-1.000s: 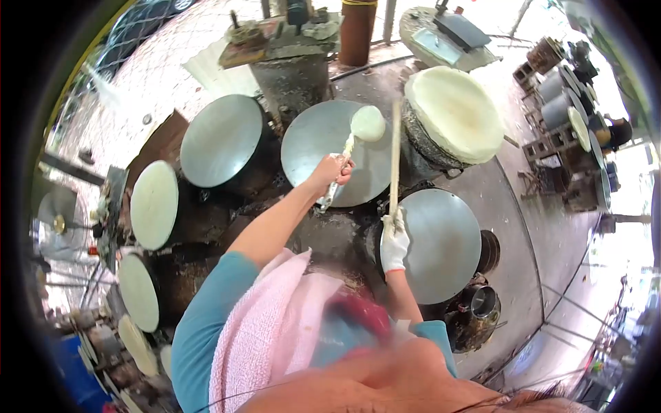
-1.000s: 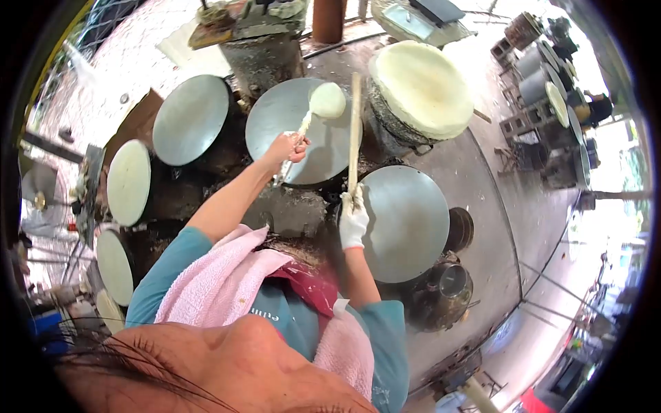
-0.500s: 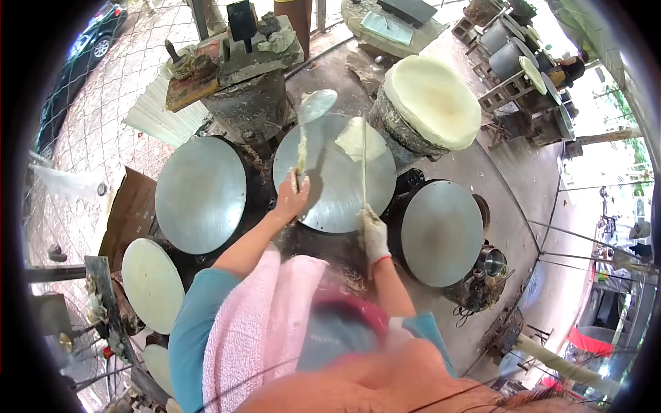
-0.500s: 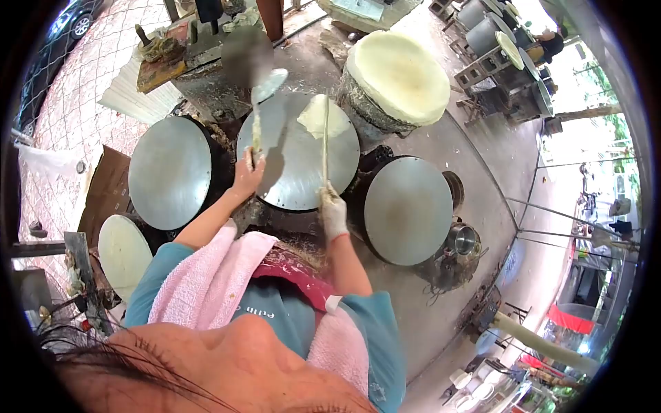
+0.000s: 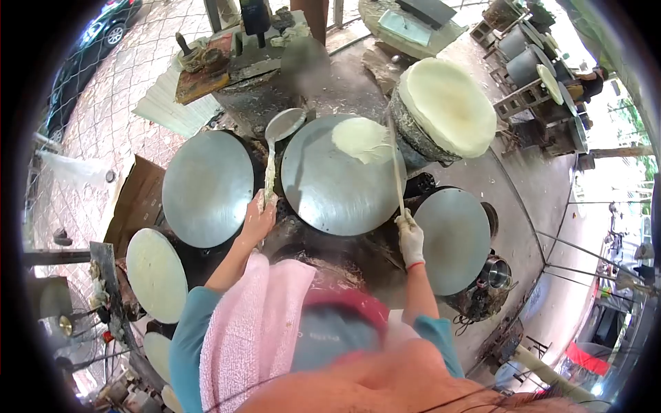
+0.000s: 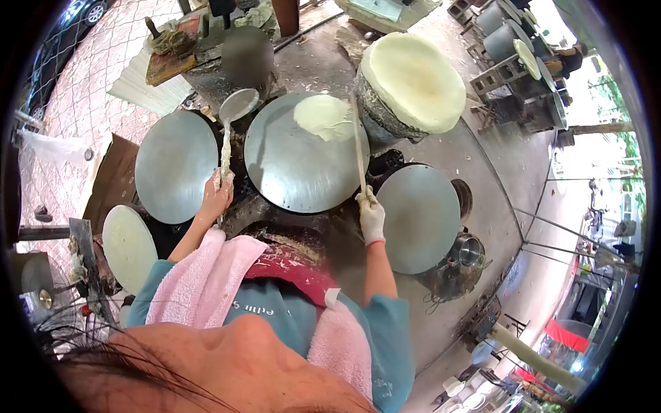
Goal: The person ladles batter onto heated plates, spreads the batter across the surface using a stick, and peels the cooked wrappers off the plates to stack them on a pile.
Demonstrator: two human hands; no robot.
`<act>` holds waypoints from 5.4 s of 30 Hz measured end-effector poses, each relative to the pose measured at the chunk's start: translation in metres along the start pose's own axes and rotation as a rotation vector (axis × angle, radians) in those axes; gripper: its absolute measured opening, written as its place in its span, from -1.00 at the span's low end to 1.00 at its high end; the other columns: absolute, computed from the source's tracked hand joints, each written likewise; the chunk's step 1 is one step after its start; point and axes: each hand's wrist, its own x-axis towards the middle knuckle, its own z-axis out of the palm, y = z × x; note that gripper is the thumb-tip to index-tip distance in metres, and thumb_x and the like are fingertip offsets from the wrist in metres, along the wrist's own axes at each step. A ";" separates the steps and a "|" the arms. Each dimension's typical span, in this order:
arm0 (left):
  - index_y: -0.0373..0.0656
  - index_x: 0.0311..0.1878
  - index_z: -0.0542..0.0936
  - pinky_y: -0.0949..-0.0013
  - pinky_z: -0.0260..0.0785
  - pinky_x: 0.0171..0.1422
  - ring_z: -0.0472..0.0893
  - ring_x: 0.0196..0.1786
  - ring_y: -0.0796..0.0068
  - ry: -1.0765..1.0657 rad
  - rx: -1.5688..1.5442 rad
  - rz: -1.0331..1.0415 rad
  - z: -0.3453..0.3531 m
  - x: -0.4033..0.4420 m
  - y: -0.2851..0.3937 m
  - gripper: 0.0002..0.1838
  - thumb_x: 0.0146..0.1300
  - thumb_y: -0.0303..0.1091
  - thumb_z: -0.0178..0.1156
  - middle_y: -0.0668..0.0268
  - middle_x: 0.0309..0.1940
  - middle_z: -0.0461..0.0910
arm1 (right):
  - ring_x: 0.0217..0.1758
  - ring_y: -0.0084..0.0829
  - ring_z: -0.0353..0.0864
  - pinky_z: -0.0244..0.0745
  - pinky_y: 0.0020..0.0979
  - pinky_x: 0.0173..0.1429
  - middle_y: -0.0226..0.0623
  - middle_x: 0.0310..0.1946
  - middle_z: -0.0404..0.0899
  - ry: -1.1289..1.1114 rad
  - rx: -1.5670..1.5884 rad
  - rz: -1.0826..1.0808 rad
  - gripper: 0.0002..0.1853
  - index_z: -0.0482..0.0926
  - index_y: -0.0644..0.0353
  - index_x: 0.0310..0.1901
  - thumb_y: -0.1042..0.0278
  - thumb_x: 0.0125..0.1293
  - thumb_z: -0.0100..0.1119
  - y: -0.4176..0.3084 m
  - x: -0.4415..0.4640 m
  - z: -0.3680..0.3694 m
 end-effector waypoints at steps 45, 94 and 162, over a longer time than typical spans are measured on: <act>-0.28 -0.41 0.39 0.32 0.21 -0.45 0.33 -0.55 0.49 0.434 0.434 -0.242 0.037 -0.098 0.020 -0.82 0.28 -0.41 0.07 0.28 -0.64 0.36 | -0.48 -0.76 0.34 0.30 -0.69 -0.36 -0.59 -0.41 0.47 -0.800 -0.440 0.076 -0.61 0.52 0.26 0.16 0.34 0.32 0.18 -0.106 0.172 0.002; -0.34 -0.20 0.47 0.24 0.30 -0.34 0.39 -0.52 0.24 0.093 0.278 -0.081 -0.118 -0.099 0.022 -0.76 0.32 -0.29 0.11 0.04 -0.58 0.45 | -0.64 -0.46 0.43 0.37 -0.36 -0.54 -0.40 -0.59 0.48 -0.249 0.072 0.444 -0.75 0.53 0.08 -0.11 0.10 0.40 0.00 0.042 -0.105 0.293; -0.14 -0.38 0.36 0.51 0.02 -0.68 0.22 -0.74 0.65 -0.176 -0.070 -0.301 0.093 -0.032 0.061 -0.80 0.39 -0.31 -0.02 0.45 -0.67 0.26 | -0.85 -0.72 0.09 -0.04 -0.60 -0.78 -0.62 -0.72 0.29 -0.245 0.220 0.473 -0.82 0.58 -0.05 -0.13 0.11 0.35 0.16 0.018 -0.048 -0.048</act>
